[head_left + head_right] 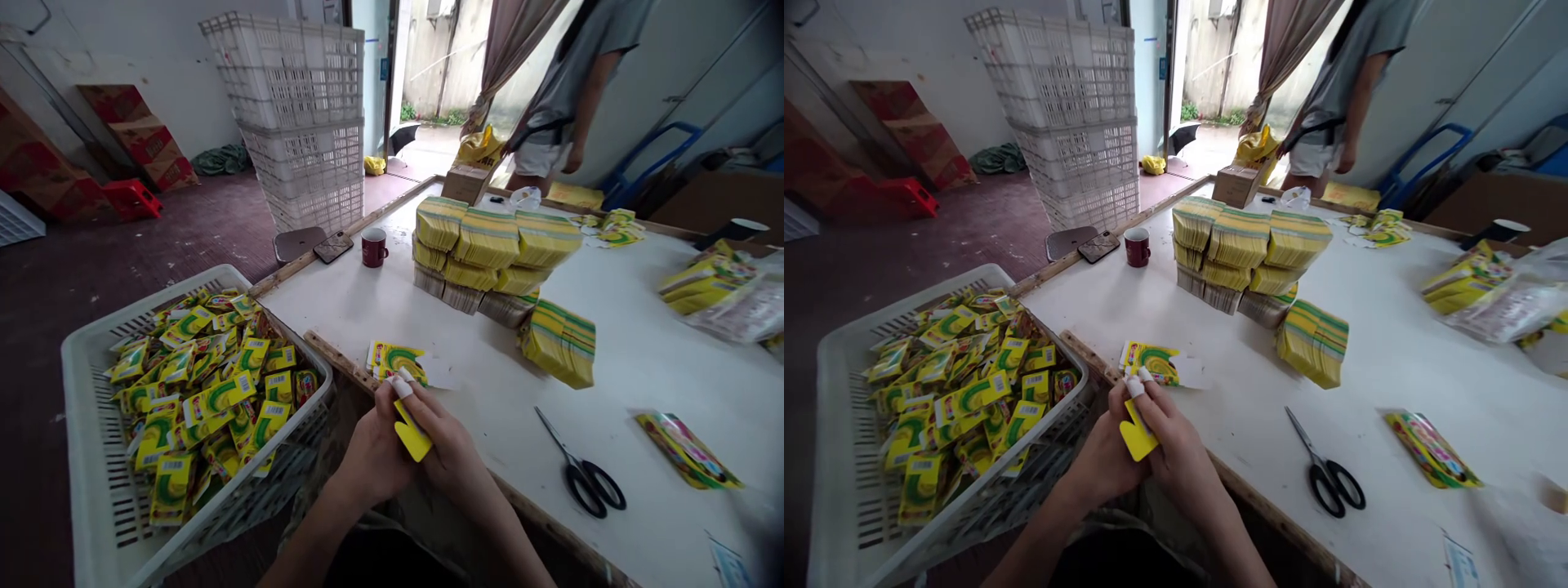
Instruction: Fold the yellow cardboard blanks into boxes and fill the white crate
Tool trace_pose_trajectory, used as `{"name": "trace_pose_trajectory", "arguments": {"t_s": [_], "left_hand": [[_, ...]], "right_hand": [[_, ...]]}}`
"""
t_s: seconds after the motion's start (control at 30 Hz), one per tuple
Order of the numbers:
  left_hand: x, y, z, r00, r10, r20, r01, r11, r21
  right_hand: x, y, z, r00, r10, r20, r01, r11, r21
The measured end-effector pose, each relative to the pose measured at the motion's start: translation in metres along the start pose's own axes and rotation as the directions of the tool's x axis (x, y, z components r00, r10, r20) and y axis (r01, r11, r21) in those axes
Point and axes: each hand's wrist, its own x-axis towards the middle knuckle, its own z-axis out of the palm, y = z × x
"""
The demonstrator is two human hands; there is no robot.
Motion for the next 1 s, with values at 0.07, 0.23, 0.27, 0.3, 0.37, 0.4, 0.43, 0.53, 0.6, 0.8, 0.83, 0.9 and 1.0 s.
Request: {"name": "trace_pose_trajectory", "arguments": {"t_s": [0.07, 0.23, 0.27, 0.3, 0.37, 0.4, 0.43, 0.53, 0.6, 0.8, 0.83, 0.9, 1.0], "left_hand": [[0.000, -0.003, 0.004, 0.996, 0.017, -0.083, -0.014, 0.999, 0.037], [0.005, 0.001, -0.010, 0.980, -0.105, -0.171, 0.133, 0.977, 0.166], [0.006, 0.002, -0.015, 0.980, -0.120, -0.157, 0.146, 0.974, 0.172], [0.006, 0.002, -0.020, 0.982, -0.128, -0.139, 0.151, 0.974, 0.172], [0.006, 0.002, -0.029, 0.985, -0.133, -0.107, 0.150, 0.973, 0.175], [0.006, 0.002, -0.033, 0.987, -0.132, -0.092, 0.147, 0.972, 0.182], [0.006, 0.002, -0.036, 0.988, -0.132, -0.076, 0.144, 0.972, 0.185], [0.004, 0.004, -0.043, 0.988, -0.153, 0.003, 0.151, 0.975, 0.166], [0.004, 0.007, -0.044, 0.985, -0.163, 0.061, 0.152, 0.976, 0.154], [0.004, 0.013, -0.039, 0.983, -0.180, 0.045, 0.170, 0.972, 0.162], [0.003, 0.011, -0.037, 0.982, -0.183, 0.036, 0.177, 0.974, 0.139], [0.001, 0.005, -0.037, 0.980, -0.201, 0.016, 0.201, 0.979, -0.030], [0.001, -0.009, -0.045, 0.910, -0.296, -0.290, 0.107, 0.844, -0.525]], "right_hand": [[-0.002, 0.006, 0.000, 0.999, -0.029, -0.024, 0.028, 0.998, -0.058], [-0.005, 0.024, -0.003, 0.989, -0.015, -0.145, -0.005, 0.990, -0.137], [-0.006, 0.025, -0.003, 0.995, -0.035, -0.095, 0.019, 0.986, -0.167], [-0.007, 0.025, -0.003, 0.998, -0.049, -0.029, 0.043, 0.980, -0.194], [-0.007, 0.023, -0.004, 0.995, -0.049, 0.084, 0.067, 0.971, -0.228], [-0.007, 0.020, -0.005, 0.993, -0.037, 0.116, 0.064, 0.970, -0.236], [-0.005, 0.018, -0.008, 0.990, -0.026, 0.140, 0.059, 0.969, -0.239], [0.001, 0.007, -0.024, 0.975, -0.027, 0.219, 0.072, 0.977, -0.202], [0.005, 0.001, -0.038, 0.957, -0.034, 0.288, 0.080, 0.986, -0.149], [-0.003, 0.003, -0.028, 0.984, -0.012, 0.179, 0.021, 0.998, -0.051], [-0.006, 0.007, -0.020, 0.991, -0.007, 0.132, 0.011, 0.999, -0.032], [-0.009, 0.014, -0.007, 0.997, 0.009, 0.082, -0.014, 0.998, 0.060], [0.001, 0.029, -0.002, 0.998, 0.067, -0.004, -0.066, 0.993, 0.096]]}}
